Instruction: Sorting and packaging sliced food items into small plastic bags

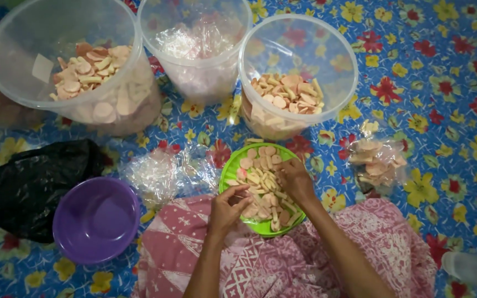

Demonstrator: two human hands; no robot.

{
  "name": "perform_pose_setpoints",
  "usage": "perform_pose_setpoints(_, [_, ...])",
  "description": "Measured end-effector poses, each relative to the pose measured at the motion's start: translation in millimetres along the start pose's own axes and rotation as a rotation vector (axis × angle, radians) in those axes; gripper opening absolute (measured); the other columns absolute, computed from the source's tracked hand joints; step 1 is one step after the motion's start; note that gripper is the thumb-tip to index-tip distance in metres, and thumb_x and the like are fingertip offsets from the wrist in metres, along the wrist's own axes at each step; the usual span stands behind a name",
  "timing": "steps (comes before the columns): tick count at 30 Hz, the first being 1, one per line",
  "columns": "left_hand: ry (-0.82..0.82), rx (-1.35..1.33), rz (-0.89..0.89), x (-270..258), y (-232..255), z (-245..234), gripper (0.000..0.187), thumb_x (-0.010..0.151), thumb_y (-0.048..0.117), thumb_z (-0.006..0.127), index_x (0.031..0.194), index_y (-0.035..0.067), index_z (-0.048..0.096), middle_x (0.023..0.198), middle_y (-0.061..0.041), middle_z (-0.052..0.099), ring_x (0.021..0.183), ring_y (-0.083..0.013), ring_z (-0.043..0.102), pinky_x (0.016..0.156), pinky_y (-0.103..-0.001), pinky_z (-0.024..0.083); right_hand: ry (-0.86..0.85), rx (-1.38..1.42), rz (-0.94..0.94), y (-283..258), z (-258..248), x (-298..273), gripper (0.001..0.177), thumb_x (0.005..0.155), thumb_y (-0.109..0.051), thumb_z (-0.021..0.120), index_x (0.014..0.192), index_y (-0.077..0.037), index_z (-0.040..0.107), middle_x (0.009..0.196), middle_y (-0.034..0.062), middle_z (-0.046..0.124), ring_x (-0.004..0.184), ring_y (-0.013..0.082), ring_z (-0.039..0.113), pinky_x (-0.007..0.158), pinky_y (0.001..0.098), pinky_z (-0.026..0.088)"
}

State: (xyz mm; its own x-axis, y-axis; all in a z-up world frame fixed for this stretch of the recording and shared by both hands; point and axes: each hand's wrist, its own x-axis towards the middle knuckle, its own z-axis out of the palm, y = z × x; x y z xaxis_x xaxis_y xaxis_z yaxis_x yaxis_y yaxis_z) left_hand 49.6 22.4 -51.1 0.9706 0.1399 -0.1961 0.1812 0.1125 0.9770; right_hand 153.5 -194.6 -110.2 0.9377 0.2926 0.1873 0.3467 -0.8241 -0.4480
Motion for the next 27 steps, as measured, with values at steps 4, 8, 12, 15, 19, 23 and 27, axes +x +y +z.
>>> perform_pose_setpoints(4, [0.006, -0.052, 0.007, -2.0, 2.8, 2.6, 0.039, 0.066, 0.002, 0.080, 0.103, 0.011, 0.071, 0.078, -0.008, 0.069, 0.065, -0.0113, 0.065, 0.060, -0.024, 0.056, 0.029, -0.013, 0.032, -4.0, -5.0, -7.5, 0.014, 0.075, -0.012, 0.066, 0.088, -0.016, 0.066, 0.087, 0.0048, 0.054, 0.081, 0.0306, 0.061, 0.069, 0.0368, 0.054])
perform_pose_setpoints(8, [0.016, -0.021, -0.015, -4.1, 5.2, 2.7, 0.039, 0.066, 0.003, 0.081, 0.102, 0.012, 0.072, 0.076, -0.007, 0.069, 0.064, -0.0108, 0.064, 0.059, -0.023, 0.055, 0.056, -0.075, -0.007, -11.0, -5.9, -3.2, 0.024, 0.070, -0.019, 0.068, 0.093, -0.019, 0.065, 0.091, 0.0040, 0.051, 0.078, 0.0290, 0.060, 0.064, 0.0375, 0.054])
perform_pose_setpoints(12, [0.017, -0.002, -0.018, -0.6, -8.2, 0.5, 0.038, 0.065, 0.005, 0.082, 0.101, 0.012, 0.072, 0.076, -0.007, 0.069, 0.063, -0.0111, 0.065, 0.058, -0.023, 0.056, 0.130, -0.163, -0.086, 13.8, 25.3, 4.4, 0.016, 0.069, -0.020, 0.065, 0.085, -0.020, 0.065, 0.086, 0.0033, 0.050, 0.072, 0.0249, 0.059, 0.056, 0.0338, 0.052])
perform_pose_setpoints(15, [0.015, 0.025, 0.001, -4.7, 0.2, 0.1, 0.037, 0.065, 0.007, 0.082, 0.101, 0.012, 0.072, 0.076, -0.008, 0.070, 0.063, -0.0117, 0.065, 0.058, -0.024, 0.056, 0.135, 0.427, 0.093, -41.6, -31.0, -3.4, 0.016, 0.075, -0.019, 0.058, 0.085, -0.006, 0.058, 0.082, 0.0117, 0.057, 0.078, 0.0301, 0.062, 0.059, 0.0310, 0.050])
perform_pose_setpoints(19, [0.009, 0.066, 0.020, -0.3, -9.8, -2.1, 0.038, 0.065, 0.008, 0.083, 0.101, 0.013, 0.072, 0.076, -0.007, 0.069, 0.062, -0.0101, 0.064, 0.059, -0.023, 0.056, -0.049, 0.028, 0.106, -23.8, -30.5, -23.4, 0.014, 0.079, -0.019, 0.061, 0.090, -0.015, 0.069, 0.084, 0.0138, 0.055, 0.074, 0.0391, 0.061, 0.063, 0.0456, 0.052])
perform_pose_setpoints(23, [-0.005, 0.025, 0.015, 0.3, -16.3, 0.7, 0.039, 0.064, 0.007, 0.083, 0.101, 0.013, 0.072, 0.076, -0.007, 0.069, 0.062, -0.0110, 0.065, 0.058, -0.023, 0.055, -0.075, 0.337, 0.267, -48.0, -54.5, -55.3, 0.021, 0.079, -0.014, 0.066, 0.097, -0.022, 0.072, 0.082, 0.0082, 0.068, 0.079, 0.0300, 0.067, 0.067, 0.0372, 0.056])
perform_pose_setpoints(27, [-0.050, 0.005, 0.062, -1.8, -19.7, 2.9, 0.042, 0.062, 0.005, 0.084, 0.101, 0.014, 0.072, 0.077, -0.008, 0.069, 0.063, -0.0117, 0.065, 0.059, -0.024, 0.056, -0.032, 0.564, 0.398, -65.7, -66.3, -84.0, 0.018, 0.080, -0.025, 0.069, 0.097, -0.019, 0.074, 0.082, 0.0078, 0.073, 0.078, 0.0232, 0.070, 0.068, 0.0339, 0.057])
